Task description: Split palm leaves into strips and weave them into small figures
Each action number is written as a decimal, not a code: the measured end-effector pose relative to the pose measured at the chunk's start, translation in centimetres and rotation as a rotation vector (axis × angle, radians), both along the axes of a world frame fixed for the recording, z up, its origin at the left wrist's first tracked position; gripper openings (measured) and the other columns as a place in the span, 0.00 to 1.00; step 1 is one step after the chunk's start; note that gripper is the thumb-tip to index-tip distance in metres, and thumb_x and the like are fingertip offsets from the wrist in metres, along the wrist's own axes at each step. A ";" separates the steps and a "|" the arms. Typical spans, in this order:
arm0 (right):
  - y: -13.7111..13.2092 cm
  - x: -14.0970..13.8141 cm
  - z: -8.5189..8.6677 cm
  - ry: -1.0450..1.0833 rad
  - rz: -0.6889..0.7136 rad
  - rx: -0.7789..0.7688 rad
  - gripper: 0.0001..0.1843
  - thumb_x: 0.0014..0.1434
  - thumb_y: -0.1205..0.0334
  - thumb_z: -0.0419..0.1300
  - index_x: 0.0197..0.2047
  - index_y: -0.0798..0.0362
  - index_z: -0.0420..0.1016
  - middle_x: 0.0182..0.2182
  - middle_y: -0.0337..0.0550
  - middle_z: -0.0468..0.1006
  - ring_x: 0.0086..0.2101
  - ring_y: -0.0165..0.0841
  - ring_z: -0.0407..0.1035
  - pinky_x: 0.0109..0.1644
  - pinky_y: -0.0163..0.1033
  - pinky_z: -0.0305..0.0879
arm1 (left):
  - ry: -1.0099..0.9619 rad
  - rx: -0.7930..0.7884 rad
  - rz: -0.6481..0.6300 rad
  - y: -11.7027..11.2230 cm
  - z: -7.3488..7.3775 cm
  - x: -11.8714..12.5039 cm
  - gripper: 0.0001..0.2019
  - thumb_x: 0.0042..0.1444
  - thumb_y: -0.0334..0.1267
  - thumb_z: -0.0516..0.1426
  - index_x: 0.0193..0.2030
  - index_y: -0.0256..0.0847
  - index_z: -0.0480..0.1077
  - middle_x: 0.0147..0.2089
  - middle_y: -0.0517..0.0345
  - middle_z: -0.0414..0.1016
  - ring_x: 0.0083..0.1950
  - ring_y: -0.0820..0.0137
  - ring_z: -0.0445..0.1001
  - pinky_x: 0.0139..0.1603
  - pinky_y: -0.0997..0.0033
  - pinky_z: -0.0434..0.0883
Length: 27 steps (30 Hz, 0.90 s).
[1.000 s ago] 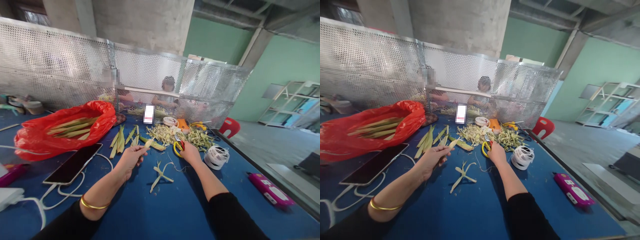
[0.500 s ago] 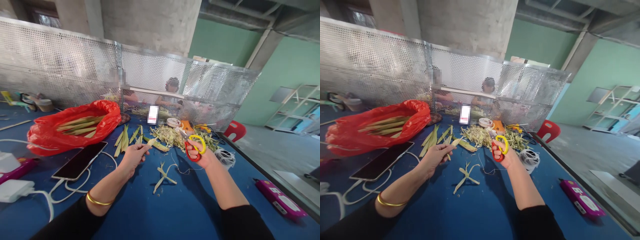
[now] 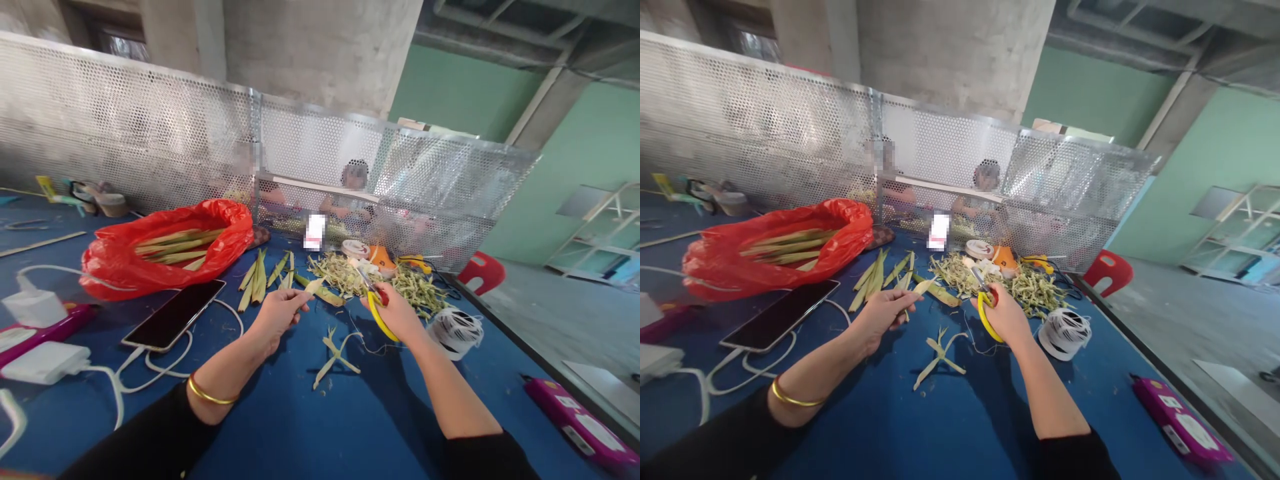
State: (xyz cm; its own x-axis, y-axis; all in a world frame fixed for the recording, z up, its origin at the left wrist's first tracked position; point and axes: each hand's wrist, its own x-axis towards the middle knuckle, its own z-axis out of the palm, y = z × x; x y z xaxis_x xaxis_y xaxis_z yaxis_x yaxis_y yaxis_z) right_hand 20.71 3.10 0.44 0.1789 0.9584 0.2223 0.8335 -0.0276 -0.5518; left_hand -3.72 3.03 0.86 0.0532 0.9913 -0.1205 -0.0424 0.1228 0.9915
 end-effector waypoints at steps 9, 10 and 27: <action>-0.6 0.5 1.5 -0.564 -0.376 0.154 0.24 0.57 0.52 0.54 0.56 0.45 0.66 0.43 0.51 0.70 0.37 0.39 0.71 0.33 0.38 0.59 | 0.008 -0.013 -0.027 -0.2 0.0 0.4 0.12 0.45 0.43 0.60 0.31 0.34 0.74 0.23 0.62 0.67 0.16 0.82 0.55 0.16 0.78 0.46; -0.6 0.6 1.5 -0.564 -0.360 0.059 0.22 0.56 0.53 0.55 0.54 0.45 0.69 0.42 0.50 0.71 0.35 0.39 0.71 0.33 0.38 0.59 | 0.010 -0.015 -0.030 -0.2 0.0 0.4 0.12 0.45 0.43 0.60 0.31 0.34 0.74 0.23 0.62 0.67 0.16 0.82 0.55 0.16 0.78 0.46; -1.1 0.6 1.3 -0.632 -0.351 0.279 0.22 0.53 0.56 0.59 0.53 0.45 0.67 0.39 0.46 0.71 0.30 0.35 0.69 0.28 0.36 0.55 | -0.007 -0.047 -0.055 -0.7 0.4 0.3 0.17 0.45 0.47 0.60 0.33 0.33 0.73 0.24 0.63 0.66 0.17 0.83 0.55 0.16 0.80 0.47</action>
